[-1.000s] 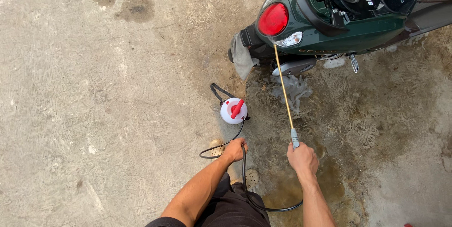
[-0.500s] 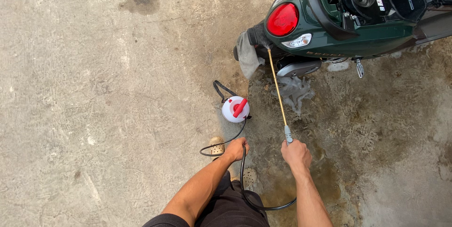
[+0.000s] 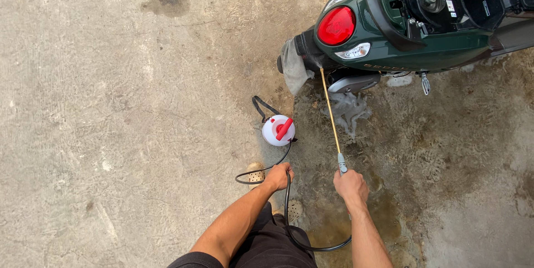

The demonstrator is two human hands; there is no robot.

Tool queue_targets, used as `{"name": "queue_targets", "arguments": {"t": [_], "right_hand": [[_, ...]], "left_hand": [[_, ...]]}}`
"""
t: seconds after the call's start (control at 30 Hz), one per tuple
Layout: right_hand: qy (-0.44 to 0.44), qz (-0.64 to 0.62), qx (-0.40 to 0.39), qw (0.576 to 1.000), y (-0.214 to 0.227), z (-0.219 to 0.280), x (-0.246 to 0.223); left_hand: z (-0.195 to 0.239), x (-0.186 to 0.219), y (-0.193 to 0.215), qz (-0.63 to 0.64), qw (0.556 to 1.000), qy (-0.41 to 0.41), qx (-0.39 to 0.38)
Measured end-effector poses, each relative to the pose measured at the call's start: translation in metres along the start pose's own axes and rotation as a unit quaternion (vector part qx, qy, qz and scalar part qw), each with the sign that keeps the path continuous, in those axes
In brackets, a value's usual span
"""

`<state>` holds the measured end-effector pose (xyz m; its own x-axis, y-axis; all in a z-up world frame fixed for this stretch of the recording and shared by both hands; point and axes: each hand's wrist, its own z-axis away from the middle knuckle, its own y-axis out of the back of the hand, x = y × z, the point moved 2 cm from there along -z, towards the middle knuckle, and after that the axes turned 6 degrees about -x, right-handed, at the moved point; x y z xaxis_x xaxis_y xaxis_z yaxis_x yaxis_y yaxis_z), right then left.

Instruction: The person uses a handheld pressure sprayer to clean a green scooter. They systematically spray the under-seat storage compartment, the body panels, the rear wheel, and the floorboard area, moving around the vehicle to cover different sections.

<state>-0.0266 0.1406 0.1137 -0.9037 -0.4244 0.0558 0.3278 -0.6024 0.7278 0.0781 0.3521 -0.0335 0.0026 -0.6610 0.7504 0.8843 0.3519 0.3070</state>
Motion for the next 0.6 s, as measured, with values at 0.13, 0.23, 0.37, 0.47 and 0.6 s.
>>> {"name": "queue_targets", "arguments": {"t": [0.13,0.23,0.37,0.47,0.6], "right_hand": [[-0.002,-0.023,0.006,1.0,0.008,0.003,0.001],[-0.013,-0.075,0.041,0.996,0.025,0.002,0.015],[-0.012,-0.089,0.056,0.994,0.031,0.011,0.027],[-0.017,-0.076,0.05,0.996,0.033,0.015,0.024],[-0.021,-0.115,0.069,0.991,0.041,0.013,0.024]], "left_hand": [[-0.002,0.0,0.001,0.004,1.0,0.005,-0.009],[-0.008,0.003,0.001,0.0,1.0,-0.001,-0.006],[-0.01,0.005,0.002,0.015,1.0,-0.016,0.006],[-0.012,0.011,0.002,0.004,1.0,-0.021,0.0],[-0.01,0.014,0.003,0.006,1.0,-0.017,-0.017]]}}
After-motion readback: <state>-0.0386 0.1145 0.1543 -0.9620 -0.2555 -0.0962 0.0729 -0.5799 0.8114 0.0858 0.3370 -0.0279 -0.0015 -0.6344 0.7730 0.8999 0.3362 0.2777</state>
